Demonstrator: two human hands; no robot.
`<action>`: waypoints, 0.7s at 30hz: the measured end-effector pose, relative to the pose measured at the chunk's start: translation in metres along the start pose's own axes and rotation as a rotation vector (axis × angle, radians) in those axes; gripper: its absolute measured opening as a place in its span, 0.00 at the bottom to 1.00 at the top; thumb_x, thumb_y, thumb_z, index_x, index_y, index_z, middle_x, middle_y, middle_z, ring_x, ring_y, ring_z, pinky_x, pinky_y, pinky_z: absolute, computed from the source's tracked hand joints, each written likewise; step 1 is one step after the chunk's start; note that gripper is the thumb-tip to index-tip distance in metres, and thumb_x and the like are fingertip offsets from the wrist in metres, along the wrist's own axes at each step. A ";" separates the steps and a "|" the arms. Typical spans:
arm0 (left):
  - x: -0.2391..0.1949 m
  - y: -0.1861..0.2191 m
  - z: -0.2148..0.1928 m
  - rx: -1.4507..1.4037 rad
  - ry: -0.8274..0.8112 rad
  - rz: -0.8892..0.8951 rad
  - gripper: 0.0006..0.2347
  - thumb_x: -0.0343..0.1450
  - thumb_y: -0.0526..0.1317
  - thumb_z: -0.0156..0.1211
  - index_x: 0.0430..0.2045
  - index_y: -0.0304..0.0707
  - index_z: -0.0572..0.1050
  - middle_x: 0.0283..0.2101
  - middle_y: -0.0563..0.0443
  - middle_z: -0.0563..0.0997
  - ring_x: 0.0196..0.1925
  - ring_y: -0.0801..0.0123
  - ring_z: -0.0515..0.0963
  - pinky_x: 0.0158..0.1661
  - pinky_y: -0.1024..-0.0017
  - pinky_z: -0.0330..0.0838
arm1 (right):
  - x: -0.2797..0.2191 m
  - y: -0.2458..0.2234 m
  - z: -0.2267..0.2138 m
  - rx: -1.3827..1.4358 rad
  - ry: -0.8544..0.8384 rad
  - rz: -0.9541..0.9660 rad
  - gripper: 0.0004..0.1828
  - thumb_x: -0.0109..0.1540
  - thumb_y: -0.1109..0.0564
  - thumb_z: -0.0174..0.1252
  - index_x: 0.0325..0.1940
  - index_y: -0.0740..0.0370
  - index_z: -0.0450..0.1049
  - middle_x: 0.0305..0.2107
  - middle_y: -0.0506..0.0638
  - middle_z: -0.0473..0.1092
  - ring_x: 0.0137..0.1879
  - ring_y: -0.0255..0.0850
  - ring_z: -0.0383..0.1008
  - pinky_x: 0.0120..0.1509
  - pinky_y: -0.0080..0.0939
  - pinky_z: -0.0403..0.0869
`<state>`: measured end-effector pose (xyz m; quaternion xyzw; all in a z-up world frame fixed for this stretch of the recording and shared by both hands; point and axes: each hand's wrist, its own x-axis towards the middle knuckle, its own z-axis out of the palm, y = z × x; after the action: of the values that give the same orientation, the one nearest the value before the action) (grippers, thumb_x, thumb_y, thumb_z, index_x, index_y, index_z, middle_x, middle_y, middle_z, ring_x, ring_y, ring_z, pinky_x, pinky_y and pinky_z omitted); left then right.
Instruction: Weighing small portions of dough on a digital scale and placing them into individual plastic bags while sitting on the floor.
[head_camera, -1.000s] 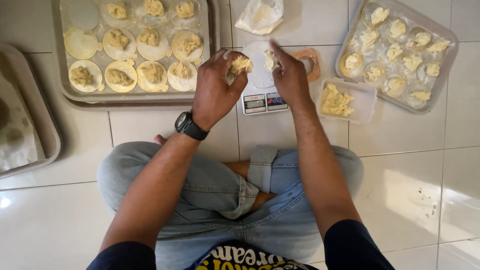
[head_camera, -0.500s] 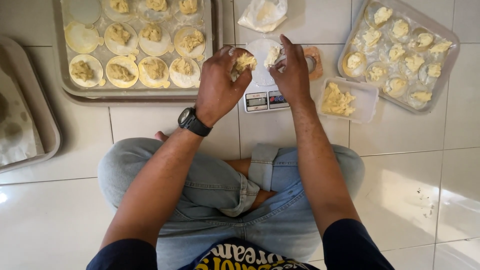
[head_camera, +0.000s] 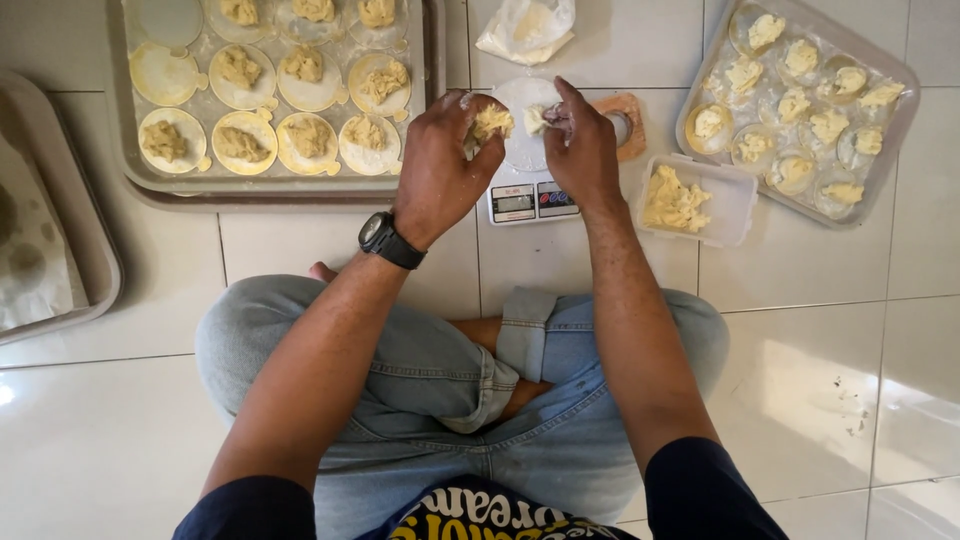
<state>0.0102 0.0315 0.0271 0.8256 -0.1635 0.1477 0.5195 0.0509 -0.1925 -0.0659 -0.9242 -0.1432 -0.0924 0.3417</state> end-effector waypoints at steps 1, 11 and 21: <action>0.000 0.000 0.000 0.000 0.000 -0.001 0.09 0.65 0.29 0.60 0.38 0.30 0.77 0.34 0.45 0.77 0.29 0.59 0.74 0.33 0.65 0.70 | 0.001 -0.002 -0.001 0.000 -0.001 0.000 0.30 0.58 0.71 0.51 0.66 0.73 0.66 0.46 0.64 0.78 0.45 0.50 0.81 0.48 0.43 0.78; 0.000 0.000 0.002 0.003 -0.009 0.000 0.09 0.65 0.29 0.60 0.37 0.30 0.77 0.34 0.45 0.77 0.27 0.61 0.72 0.31 0.65 0.68 | -0.001 -0.001 0.000 -0.082 0.026 0.041 0.31 0.58 0.71 0.63 0.65 0.62 0.70 0.48 0.51 0.62 0.40 0.37 0.69 0.46 0.35 0.74; 0.001 -0.003 0.003 0.011 0.017 0.030 0.08 0.66 0.29 0.61 0.37 0.30 0.77 0.32 0.45 0.75 0.27 0.59 0.72 0.31 0.64 0.68 | 0.007 0.001 -0.019 -0.066 0.156 -0.018 0.31 0.57 0.75 0.54 0.65 0.66 0.67 0.47 0.56 0.67 0.45 0.42 0.71 0.47 0.38 0.73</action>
<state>0.0123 0.0300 0.0235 0.8247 -0.1706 0.1632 0.5139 0.0559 -0.2040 -0.0505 -0.9238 -0.1213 -0.1716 0.3202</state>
